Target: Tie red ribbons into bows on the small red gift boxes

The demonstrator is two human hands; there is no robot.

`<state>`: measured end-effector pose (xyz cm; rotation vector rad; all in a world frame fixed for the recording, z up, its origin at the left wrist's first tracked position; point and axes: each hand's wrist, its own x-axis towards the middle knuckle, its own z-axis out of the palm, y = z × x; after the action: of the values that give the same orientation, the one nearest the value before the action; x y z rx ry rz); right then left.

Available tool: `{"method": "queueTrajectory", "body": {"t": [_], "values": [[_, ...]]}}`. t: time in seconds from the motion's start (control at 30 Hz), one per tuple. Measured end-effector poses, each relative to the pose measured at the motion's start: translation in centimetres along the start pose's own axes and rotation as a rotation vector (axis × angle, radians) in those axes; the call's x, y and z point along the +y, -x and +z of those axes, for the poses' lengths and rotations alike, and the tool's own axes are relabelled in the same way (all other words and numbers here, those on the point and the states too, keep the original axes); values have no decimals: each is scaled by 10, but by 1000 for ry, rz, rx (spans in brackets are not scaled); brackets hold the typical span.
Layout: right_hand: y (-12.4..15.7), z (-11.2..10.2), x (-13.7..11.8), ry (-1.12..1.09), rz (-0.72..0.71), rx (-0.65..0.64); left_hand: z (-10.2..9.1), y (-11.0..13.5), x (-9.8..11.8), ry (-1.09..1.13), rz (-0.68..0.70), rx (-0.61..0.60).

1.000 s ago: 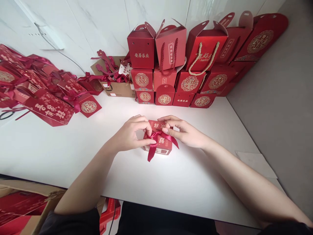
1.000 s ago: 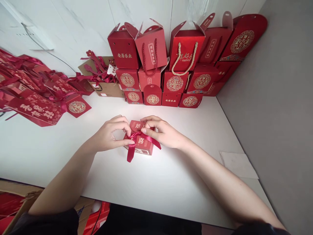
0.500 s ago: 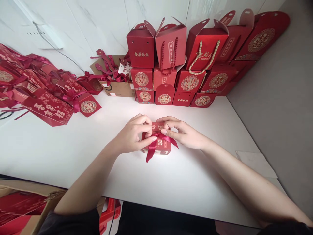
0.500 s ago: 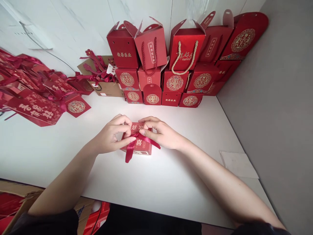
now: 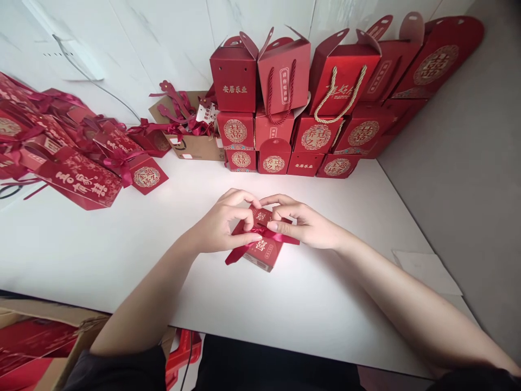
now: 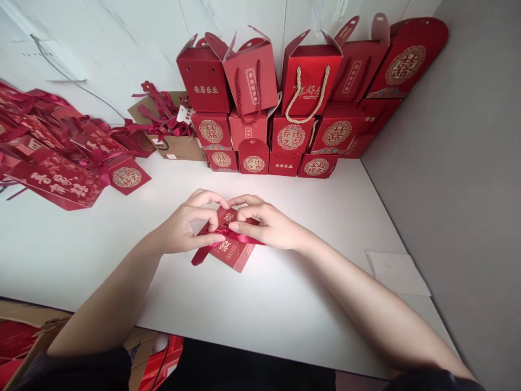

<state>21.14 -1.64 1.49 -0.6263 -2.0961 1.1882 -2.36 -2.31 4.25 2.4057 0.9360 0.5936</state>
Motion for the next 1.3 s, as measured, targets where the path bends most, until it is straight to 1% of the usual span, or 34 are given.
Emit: {"method": "queueTrajectory", "body": {"t": [0.2, 0.43, 0.57, 0.7, 0.8, 0.87, 0.97, 1.07, 1.13, 1.2, 1.23, 1.3], "values": [[1, 0, 4, -30, 7, -16, -5, 0, -1, 43, -24, -84], [0, 0, 14, -86, 17, -48, -4, -2, -5, 121, -100, -94], [1, 0, 21, -131, 15, -48, 1, -3, -12, 190, -99, -84], [3, 1, 30, -196, -17, -16, 10, -5, -18, 295, -103, -20], [4, 3, 34, -232, -28, 28, 14, -6, -21, 359, -78, 33], [4, 4, 36, -243, -12, 50, 14, -6, -22, 368, -63, 17], [2, 6, 36, -243, 2, 93, 11, -5, -25, 380, -63, -62], [-1, 4, 31, -163, 11, 171, 9, -4, -26, 403, -82, -94], [-1, -2, 23, -34, 38, 255, 9, -3, -26, 409, -90, -98], [1, -9, 12, 82, 97, 284, 9, -3, -25, 413, -95, -101], [2, -13, 6, 113, 138, 250, 10, -3, -24, 416, -102, -98], [5, -18, -4, 157, 207, 115, 10, -3, -23, 426, -120, -95]]}}
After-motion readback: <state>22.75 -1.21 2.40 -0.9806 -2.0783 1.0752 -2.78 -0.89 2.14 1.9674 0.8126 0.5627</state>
